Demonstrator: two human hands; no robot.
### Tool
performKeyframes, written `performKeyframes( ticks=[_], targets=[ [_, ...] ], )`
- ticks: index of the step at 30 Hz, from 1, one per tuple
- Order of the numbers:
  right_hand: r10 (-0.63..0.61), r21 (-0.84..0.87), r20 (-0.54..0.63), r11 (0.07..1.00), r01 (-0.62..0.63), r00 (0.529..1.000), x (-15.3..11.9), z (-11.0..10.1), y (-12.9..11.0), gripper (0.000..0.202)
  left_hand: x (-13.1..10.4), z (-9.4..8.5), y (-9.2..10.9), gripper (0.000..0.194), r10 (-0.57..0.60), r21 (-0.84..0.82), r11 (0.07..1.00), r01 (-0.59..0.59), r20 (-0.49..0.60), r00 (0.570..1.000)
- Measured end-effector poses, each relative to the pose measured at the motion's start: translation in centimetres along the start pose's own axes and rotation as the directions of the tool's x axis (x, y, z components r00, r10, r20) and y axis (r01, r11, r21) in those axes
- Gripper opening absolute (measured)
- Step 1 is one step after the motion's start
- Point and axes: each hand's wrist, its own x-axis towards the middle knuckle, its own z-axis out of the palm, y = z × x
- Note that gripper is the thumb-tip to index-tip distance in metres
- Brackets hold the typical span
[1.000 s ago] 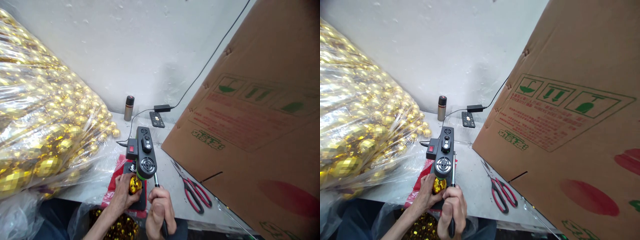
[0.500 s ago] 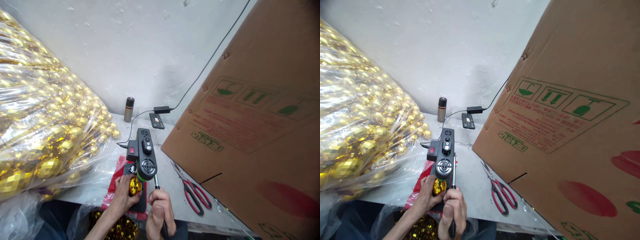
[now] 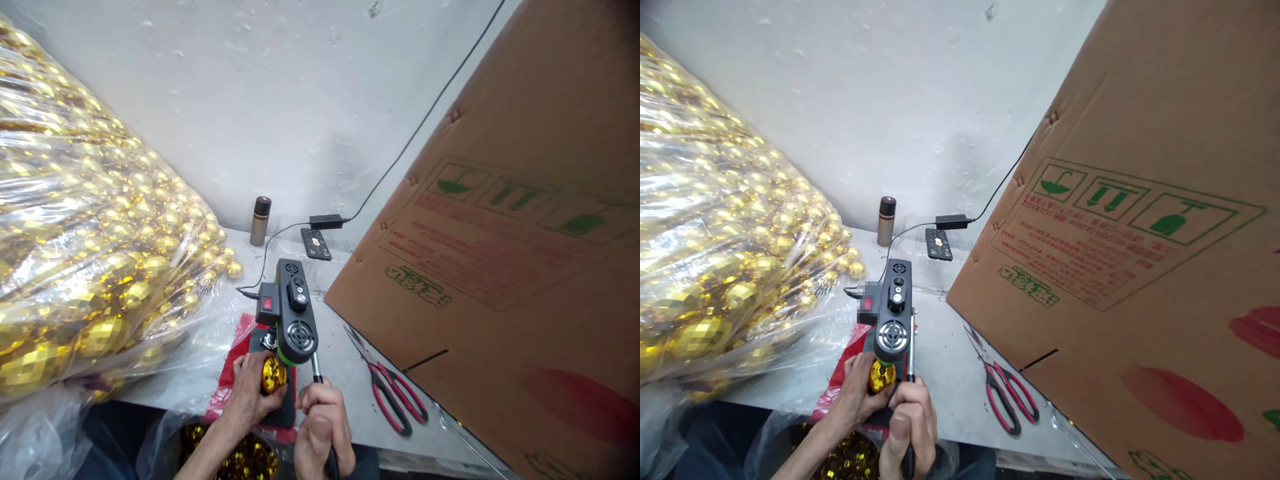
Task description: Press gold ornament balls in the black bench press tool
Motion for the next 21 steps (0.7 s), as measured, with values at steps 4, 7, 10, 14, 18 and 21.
performKeyframes(
  ticks=[4,7,10,14,18,21],
  targets=[
    [-0.007,0.007,0.018,1.0,0.007,1.0,0.2,-0.2,0.1,0.036,0.1,0.1,0.1,0.042,-0.004,-0.014,1.0,0.004,0.007,1.0],
    [-0.009,0.008,0.001,1.0,0.009,1.0,-0.1,-0.1,0.4,0.036,0.1,0.0,0.2,0.044,-0.01,-0.018,1.0,0.01,0.004,1.0],
    [-0.037,-0.017,0.018,0.999,0.038,0.999,-1.1,0.0,0.8,0.037,0.1,0.0,0.2,0.047,-0.016,-0.025,1.0,0.016,0.0,1.0],
    [-0.035,-0.045,0.003,0.998,0.035,0.999,-2.4,0.2,1.5,0.037,0.1,0.0,0.2,0.045,-0.02,-0.035,0.999,0.021,0.021,1.0],
    [-0.012,-0.015,-0.028,1.0,0.011,1.0,-1.4,0.2,0.7,0.042,0.4,0.0,0.3,0.047,-0.038,-0.039,0.998,0.039,0.025,0.999],
    [0.156,0.037,-0.006,0.987,-0.155,0.988,1.5,0.1,-1.8,0.044,0.5,-0.6,0.7,0.049,-0.056,-0.063,0.996,0.06,0.062,0.997]
  ],
)
